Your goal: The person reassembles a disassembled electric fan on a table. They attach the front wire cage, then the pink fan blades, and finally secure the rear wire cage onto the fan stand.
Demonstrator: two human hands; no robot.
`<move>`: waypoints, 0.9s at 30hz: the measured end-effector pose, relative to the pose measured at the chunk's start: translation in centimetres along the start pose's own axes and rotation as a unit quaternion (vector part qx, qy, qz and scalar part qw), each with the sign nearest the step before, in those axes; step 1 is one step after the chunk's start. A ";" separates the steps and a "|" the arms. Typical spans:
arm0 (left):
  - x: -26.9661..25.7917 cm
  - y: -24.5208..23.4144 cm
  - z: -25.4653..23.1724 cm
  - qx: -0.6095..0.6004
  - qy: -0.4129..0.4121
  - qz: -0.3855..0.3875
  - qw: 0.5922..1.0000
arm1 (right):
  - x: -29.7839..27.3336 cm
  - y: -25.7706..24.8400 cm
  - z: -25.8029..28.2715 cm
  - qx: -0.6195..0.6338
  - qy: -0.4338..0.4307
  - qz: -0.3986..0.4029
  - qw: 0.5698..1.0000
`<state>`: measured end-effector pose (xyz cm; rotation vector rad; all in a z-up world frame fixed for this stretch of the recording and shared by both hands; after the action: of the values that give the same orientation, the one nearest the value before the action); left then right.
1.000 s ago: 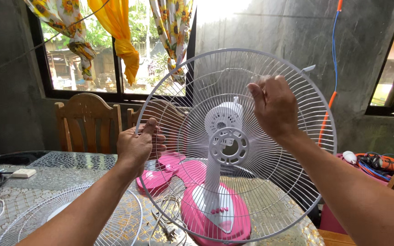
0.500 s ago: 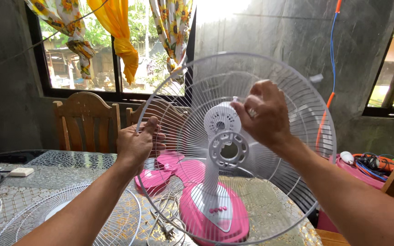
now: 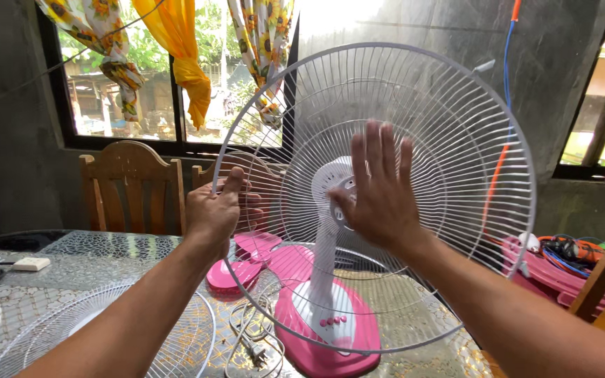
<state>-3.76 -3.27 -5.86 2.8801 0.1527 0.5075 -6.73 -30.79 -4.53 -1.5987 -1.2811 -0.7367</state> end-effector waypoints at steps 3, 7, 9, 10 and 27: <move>0.3 -0.4 0.2 -0.011 0.005 -0.015 1.000 | -1.7 0.3 2.3 0.036 -0.041 0.022 0.998; 0.8 -1.5 0.3 -0.003 -0.016 -0.039 0.999 | -4.3 -0.2 4.9 0.049 -0.089 0.067 0.993; 0.9 -2.1 0.4 0.000 -0.018 -0.044 0.999 | -5.3 -0.7 5.8 0.044 -0.113 0.067 0.990; 0.9 -2.5 0.5 0.010 -0.020 -0.050 0.998 | -6.0 -1.0 6.2 0.057 -0.127 0.075 0.987; 2.9 -6.0 -0.2 0.010 -0.010 -0.088 0.996 | -13.5 -5.4 6.4 0.306 -0.215 0.108 0.921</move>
<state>-1.52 3.02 -6.06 2.8543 0.4052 0.4475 -16.20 -30.15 -17.28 -1.3706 -1.4247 0.1736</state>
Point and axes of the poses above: each hand's wrist, its own x-axis towards the middle knuckle, its own y-axis out of the palm, z = x × y, the point moved 3 cm from there along x, towards the middle knuckle, and after that the axes turned 2 degrees about -z, right-handed, at the moved point
